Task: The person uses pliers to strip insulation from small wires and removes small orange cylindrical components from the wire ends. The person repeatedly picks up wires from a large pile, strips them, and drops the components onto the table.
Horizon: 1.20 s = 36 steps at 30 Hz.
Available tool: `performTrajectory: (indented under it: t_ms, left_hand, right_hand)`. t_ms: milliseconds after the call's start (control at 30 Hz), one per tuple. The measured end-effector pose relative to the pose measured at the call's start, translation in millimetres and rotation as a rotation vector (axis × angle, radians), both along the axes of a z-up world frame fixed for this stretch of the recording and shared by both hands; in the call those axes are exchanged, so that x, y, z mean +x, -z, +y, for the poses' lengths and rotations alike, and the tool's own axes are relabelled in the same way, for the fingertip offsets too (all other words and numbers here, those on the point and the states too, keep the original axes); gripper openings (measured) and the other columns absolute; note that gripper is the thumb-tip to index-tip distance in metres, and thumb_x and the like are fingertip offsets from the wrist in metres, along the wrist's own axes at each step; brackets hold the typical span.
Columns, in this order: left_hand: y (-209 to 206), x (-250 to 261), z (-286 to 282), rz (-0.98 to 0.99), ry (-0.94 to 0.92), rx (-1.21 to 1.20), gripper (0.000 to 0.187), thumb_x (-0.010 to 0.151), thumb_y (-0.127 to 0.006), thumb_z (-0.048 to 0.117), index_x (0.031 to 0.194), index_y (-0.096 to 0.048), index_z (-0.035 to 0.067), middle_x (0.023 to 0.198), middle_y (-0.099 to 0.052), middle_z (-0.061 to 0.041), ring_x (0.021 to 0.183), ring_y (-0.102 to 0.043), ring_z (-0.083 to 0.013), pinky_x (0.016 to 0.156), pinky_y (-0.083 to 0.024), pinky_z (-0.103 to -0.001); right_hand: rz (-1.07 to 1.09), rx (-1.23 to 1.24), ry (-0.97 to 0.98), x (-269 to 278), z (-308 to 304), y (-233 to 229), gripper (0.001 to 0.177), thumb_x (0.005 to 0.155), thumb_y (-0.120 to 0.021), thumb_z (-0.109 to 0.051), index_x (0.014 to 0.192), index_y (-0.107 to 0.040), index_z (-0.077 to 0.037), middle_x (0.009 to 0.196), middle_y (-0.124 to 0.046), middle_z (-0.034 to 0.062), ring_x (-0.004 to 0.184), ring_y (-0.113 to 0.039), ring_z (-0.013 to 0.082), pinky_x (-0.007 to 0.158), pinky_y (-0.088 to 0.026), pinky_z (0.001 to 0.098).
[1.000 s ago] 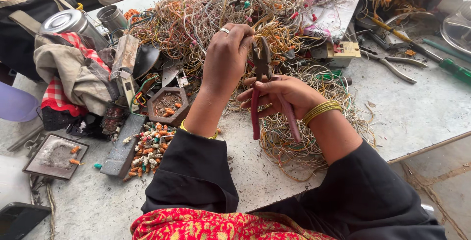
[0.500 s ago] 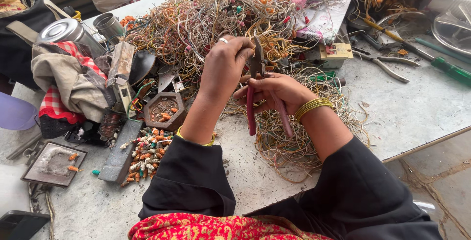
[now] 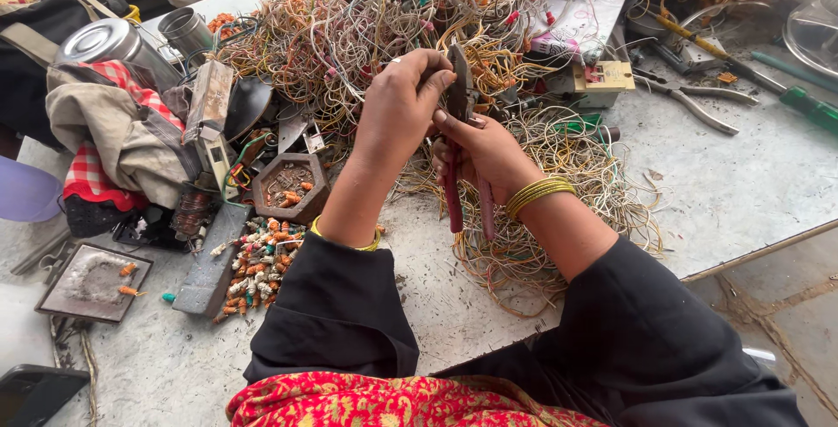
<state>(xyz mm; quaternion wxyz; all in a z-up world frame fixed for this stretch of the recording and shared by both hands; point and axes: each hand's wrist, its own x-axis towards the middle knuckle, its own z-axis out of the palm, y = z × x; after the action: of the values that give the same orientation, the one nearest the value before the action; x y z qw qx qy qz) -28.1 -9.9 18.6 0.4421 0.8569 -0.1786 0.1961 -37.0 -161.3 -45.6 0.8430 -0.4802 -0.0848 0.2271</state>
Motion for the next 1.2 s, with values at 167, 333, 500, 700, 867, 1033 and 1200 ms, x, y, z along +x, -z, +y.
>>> performTrajectory:
  t_ms: [167, 333, 500, 700, 867, 1033, 1200]
  left_hand:
    - [6.8, 1.9, -5.7, -0.147, -0.007, 0.060, 0.017, 0.103, -0.064, 0.021, 0.106, -0.064, 0.004, 0.093, -0.071, -0.012, 0.081, -0.072, -0.0227, 0.070, -0.056, -0.038]
    - [27.8, 10.7, -15.0, -0.214, -0.044, 0.102, 0.015, 0.108, -0.056, 0.020, 0.111, -0.053, 0.007, 0.091, -0.070, -0.015, 0.084, -0.070, -0.0337, 0.072, -0.054, -0.044]
    - [44.9, 16.1, -20.1, -0.385, -0.105, 0.253, 0.019, 0.111, -0.049, 0.022, 0.117, -0.046, 0.004, 0.085, -0.067, -0.017, 0.084, -0.067, -0.0402, 0.073, -0.053, -0.049]
    - [46.5, 18.4, -19.7, -0.459, -0.176, 0.321, 0.022, 0.108, -0.052, 0.024, 0.117, -0.048, 0.004, 0.085, -0.068, -0.017, 0.084, -0.068, -0.0389, 0.067, -0.055, -0.047]
    - [48.0, 21.6, -16.1, -0.429, -0.093, 0.191, 0.016, 0.109, -0.053, 0.022, 0.112, -0.049, 0.007, 0.090, -0.068, -0.015, 0.087, -0.068, -0.0382, 0.074, -0.054, -0.049]
    - [47.9, 30.4, -11.2, -0.404, -0.066, 0.078, 0.015, 0.109, -0.052, 0.020, 0.108, -0.046, 0.006, 0.089, -0.067, -0.014, 0.088, -0.067, -0.0393, 0.077, -0.051, -0.050]
    - [44.2, 38.7, 1.5, -0.187, -0.088, -0.015, 0.016, 0.110, -0.049, 0.023, 0.105, -0.048, 0.007, 0.088, -0.068, -0.012, 0.081, -0.071, -0.0322, 0.071, -0.056, -0.044]
  right_hand:
    - [-0.076, -0.048, 0.042, 1.3, 1.4, 2.0, 0.025, 0.102, -0.063, -0.025, 0.092, -0.054, -0.004, 0.069, -0.055, 0.0018, 0.061, -0.061, 0.0166, 0.060, -0.059, 0.0383]
    - [-0.067, -0.110, 0.120, 1.4, 1.7, 3.4, 0.023, 0.099, -0.066, -0.021, 0.091, -0.055, -0.002, 0.067, -0.056, 0.0038, 0.056, -0.061, 0.0171, 0.055, -0.060, 0.0383]
    - [-0.093, -0.175, 0.195, 2.4, 2.8, 7.1, 0.024, 0.098, -0.067, -0.022, 0.090, -0.055, -0.002, 0.068, -0.056, 0.0039, 0.054, -0.061, 0.0171, 0.054, -0.060, 0.0370]
    - [-0.096, -0.200, 0.207, 3.9, 3.3, 13.0, 0.024, 0.097, -0.067, -0.024, 0.091, -0.056, -0.004, 0.069, -0.056, 0.0037, 0.056, -0.061, 0.0168, 0.055, -0.059, 0.0369]
    - [-0.100, -0.223, 0.170, 2.2, 2.2, 10.5, 0.023, 0.095, -0.068, -0.020, 0.104, -0.054, -0.005, 0.078, -0.060, 0.0038, 0.064, -0.062, 0.0154, 0.059, -0.060, 0.0363]
    - [-0.037, -0.175, 0.118, 1.3, -7.1, -0.2, 0.036, 0.092, -0.067, -0.011, 0.116, -0.041, -0.006, 0.093, -0.065, 0.0088, 0.077, -0.069, 0.0205, 0.069, -0.063, 0.0380]
    - [-0.052, -0.074, 0.036, 0.9, -10.4, -4.1, 0.039, 0.089, -0.066, -0.005, 0.122, -0.045, -0.005, 0.107, -0.066, 0.0095, 0.099, -0.074, 0.0238, 0.093, -0.063, 0.0383]
